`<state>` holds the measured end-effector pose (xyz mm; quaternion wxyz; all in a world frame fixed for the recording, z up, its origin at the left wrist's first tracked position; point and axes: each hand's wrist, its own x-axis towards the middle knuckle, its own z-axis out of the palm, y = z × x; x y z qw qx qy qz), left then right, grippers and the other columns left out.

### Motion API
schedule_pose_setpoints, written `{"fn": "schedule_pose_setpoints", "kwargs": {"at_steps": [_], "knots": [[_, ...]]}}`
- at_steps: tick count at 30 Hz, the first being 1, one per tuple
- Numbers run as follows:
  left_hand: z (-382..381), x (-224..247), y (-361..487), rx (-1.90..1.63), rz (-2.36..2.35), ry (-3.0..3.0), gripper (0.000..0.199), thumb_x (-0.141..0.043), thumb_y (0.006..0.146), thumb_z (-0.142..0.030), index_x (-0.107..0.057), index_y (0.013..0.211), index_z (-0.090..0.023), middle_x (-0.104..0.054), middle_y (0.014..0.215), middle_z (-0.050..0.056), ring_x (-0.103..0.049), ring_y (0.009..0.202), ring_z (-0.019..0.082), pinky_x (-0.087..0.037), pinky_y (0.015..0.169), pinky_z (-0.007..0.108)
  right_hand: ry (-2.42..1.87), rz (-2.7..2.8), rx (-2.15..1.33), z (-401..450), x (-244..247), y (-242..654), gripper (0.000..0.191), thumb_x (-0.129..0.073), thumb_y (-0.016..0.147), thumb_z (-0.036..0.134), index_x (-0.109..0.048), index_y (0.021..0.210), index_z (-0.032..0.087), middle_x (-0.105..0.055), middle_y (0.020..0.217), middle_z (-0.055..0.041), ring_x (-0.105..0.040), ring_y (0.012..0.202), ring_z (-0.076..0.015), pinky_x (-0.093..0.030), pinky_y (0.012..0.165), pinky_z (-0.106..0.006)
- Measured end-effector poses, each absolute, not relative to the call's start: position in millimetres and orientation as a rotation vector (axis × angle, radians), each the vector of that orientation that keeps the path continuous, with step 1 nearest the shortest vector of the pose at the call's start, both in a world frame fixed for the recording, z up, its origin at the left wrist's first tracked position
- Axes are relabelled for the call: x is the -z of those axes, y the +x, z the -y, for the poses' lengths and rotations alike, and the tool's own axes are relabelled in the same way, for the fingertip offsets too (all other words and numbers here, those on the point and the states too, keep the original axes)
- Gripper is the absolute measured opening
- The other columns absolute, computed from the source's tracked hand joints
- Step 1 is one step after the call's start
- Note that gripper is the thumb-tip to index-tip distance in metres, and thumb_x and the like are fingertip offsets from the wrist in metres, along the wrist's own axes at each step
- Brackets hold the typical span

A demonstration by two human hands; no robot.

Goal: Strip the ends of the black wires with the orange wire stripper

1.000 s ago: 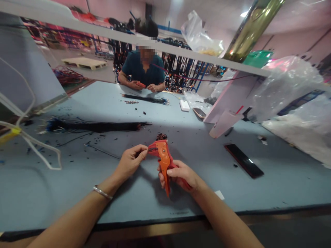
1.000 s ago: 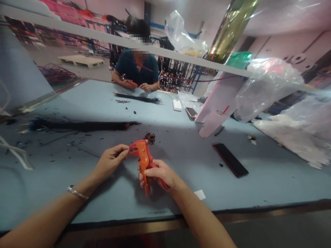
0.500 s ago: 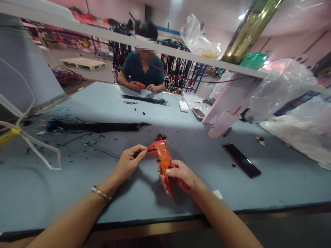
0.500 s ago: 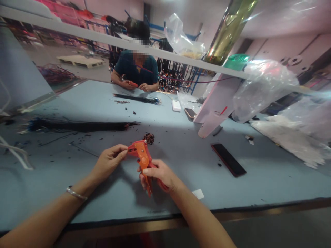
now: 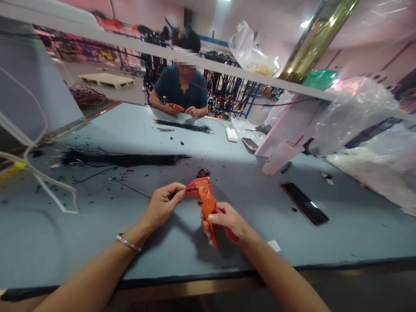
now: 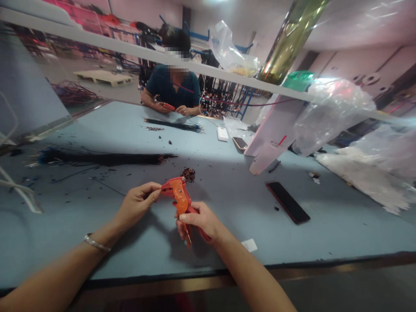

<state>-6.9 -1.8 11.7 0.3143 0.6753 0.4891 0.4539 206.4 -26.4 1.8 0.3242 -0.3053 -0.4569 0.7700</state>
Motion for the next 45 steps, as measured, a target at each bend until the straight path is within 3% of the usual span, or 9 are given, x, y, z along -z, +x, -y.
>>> {"fn": "schedule_pose_setpoints", "kwargs": {"at_steps": [27, 35, 40, 45], "knots": [[5.1, -10.4, -4.2, -1.195, -1.325, 1.835, 0.027, -0.047, 0.085, -0.036, -0.063, 0.076, -0.016, -0.061, 0.066, 0.001, -0.053, 0.064, 0.015, -0.041, 0.059, 0.023, -0.792, 1.315, -1.978, 28.3, 2.3, 197.8, 0.026, -0.072, 0.069, 0.033, -0.053, 0.072, 0.015, -0.057, 0.055, 0.0011, -0.054, 0.045, -0.0119, -0.042, 0.041, -0.02], [1.8, -6.4, -5.9, -1.181, -1.345, 1.807, 0.025, -0.049, 0.082, -0.036, -0.063, 0.077, -0.016, -0.061, 0.067, 0.001, -0.053, 0.064, 0.015, -0.042, 0.061, 0.024, -0.827, 1.27, -1.984, 26.9, 4.8, 194.1, 0.031, -0.074, 0.066, 0.037, -0.052, 0.068, 0.016, -0.055, 0.052, 0.0026, -0.052, 0.041, -0.0107, -0.042, 0.039, -0.02], [-3.2, -1.6, -5.3, -1.177, -1.362, 1.784, 0.026, -0.048, 0.082, -0.038, -0.062, 0.076, -0.017, -0.061, 0.068, 0.0, -0.053, 0.065, 0.016, -0.042, 0.063, 0.024, -0.824, 1.147, -1.96, 23.7, 11.1, 191.1, 0.032, -0.076, 0.066, 0.035, -0.049, 0.066, 0.017, -0.048, 0.047, 0.0066, -0.044, 0.034, -0.0073, -0.037, 0.035, -0.018], [-7.4, 0.0, -4.2, -1.179, -1.382, 1.771, 0.028, -0.049, 0.082, -0.039, -0.063, 0.076, -0.016, -0.06, 0.067, 0.0, -0.052, 0.065, 0.016, -0.042, 0.062, 0.024, -0.785, 1.159, -1.988, 20.2, 11.3, 193.2, 0.031, -0.074, 0.068, 0.034, -0.05, 0.065, 0.016, -0.051, 0.049, 0.0044, -0.048, 0.037, -0.0092, -0.039, 0.037, -0.02]]}}
